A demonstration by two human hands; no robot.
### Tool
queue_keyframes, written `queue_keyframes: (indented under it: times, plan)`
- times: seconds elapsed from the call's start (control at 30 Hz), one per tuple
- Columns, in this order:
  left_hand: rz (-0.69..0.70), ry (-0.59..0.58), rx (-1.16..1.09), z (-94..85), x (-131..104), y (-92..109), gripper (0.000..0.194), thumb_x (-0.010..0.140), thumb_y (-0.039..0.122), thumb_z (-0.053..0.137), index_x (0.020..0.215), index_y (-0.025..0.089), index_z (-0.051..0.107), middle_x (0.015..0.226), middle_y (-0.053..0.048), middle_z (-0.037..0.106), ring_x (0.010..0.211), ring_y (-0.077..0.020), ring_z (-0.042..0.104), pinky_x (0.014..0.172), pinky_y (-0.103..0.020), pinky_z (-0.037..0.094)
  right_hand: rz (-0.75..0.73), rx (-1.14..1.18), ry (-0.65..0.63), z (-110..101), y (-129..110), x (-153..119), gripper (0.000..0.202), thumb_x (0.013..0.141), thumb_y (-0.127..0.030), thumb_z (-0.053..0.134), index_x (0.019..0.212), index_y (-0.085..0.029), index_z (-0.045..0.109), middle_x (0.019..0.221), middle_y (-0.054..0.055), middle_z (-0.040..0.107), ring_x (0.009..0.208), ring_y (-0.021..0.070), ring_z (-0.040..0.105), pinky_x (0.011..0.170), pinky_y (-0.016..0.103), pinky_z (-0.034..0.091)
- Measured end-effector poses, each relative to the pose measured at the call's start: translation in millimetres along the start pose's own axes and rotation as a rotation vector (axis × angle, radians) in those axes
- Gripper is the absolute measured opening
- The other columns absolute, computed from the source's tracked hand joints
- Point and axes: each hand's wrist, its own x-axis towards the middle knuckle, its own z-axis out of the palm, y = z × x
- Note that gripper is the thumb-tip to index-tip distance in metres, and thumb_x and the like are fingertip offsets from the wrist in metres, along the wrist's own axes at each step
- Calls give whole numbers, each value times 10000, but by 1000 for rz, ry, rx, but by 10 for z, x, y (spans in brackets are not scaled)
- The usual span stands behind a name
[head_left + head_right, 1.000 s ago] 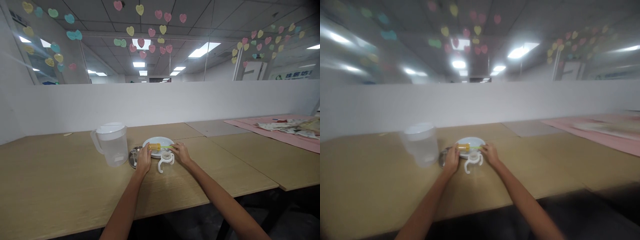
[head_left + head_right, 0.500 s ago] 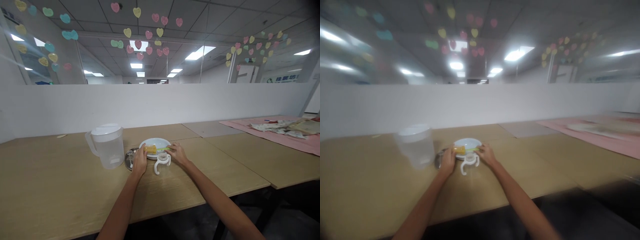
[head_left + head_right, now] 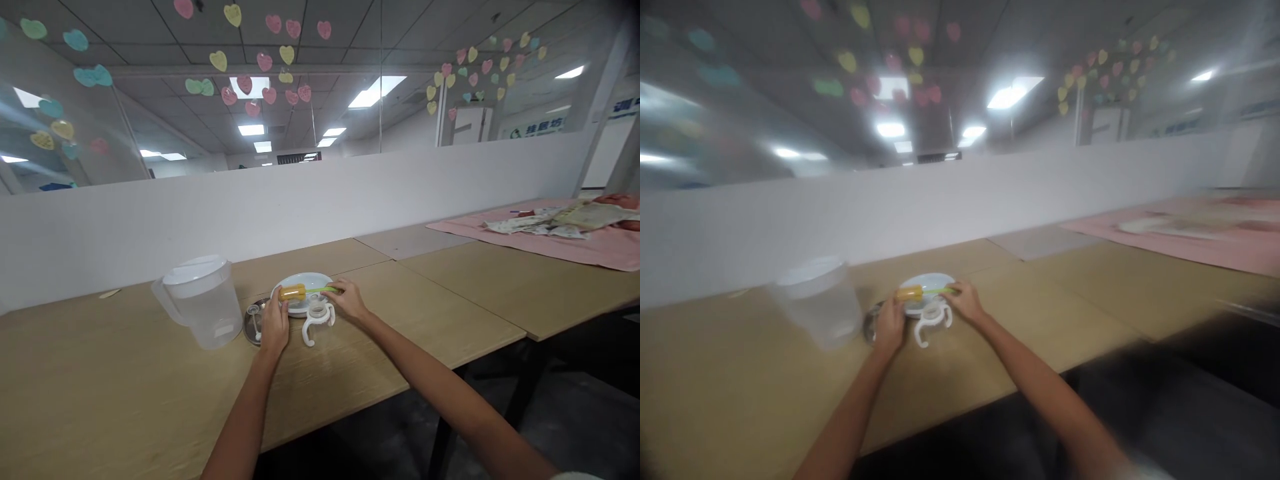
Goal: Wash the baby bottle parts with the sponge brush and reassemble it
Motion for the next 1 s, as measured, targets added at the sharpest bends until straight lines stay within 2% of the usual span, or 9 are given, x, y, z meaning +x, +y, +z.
queue_keyframes:
  times: [0.07, 0.27, 0.53, 0.87, 1.0]
  plan:
    - [7, -1, -3, -7, -5, 9, 447, 919, 344, 302, 1307, 142, 390, 1167, -136, 570, 1068, -237, 534, 909, -406, 417, -20, -22, -5, -15, 13, 8, 300, 724, -463, 646, 826, -191, 723, 769, 59, 654, 716, 174, 569, 674, 286, 430]
    - [48, -11, 13, -6, -46, -32, 430, 905, 367, 357, 1281, 168, 416, 1187, -122, 569, 1093, -232, 529, 932, -398, 410, -139, -207, -15, -96, 40, 15, 242, 764, -440, 623, 836, -232, 725, 758, 47, 637, 800, 188, 558, 791, 326, 382]
    - [41, -42, 37, -20, -55, -71, 432, 908, 387, 357, 1281, 180, 426, 1177, -110, 581, 1085, -226, 534, 931, -384, 412, -162, -223, -74, -95, 36, 10, 237, 742, -437, 651, 808, -222, 725, 769, 56, 657, 796, 192, 562, 789, 333, 374]
    - [57, 22, 27, -45, -33, -33, 432, 896, 398, 395, 1264, 179, 453, 1132, -109, 605, 1027, -215, 564, 904, -374, 433, 7, -48, -42, -20, 27, -15, 319, 691, -452, 664, 814, -163, 718, 803, 77, 679, 734, 190, 599, 691, 304, 448]
    - [38, 27, 11, -45, -36, -29, 421, 889, 400, 414, 1251, 191, 462, 1126, -104, 608, 1026, -214, 569, 899, -372, 438, 25, 8, -27, -4, 27, -12, 298, 683, -445, 665, 792, -171, 709, 797, 65, 686, 736, 185, 608, 686, 293, 457]
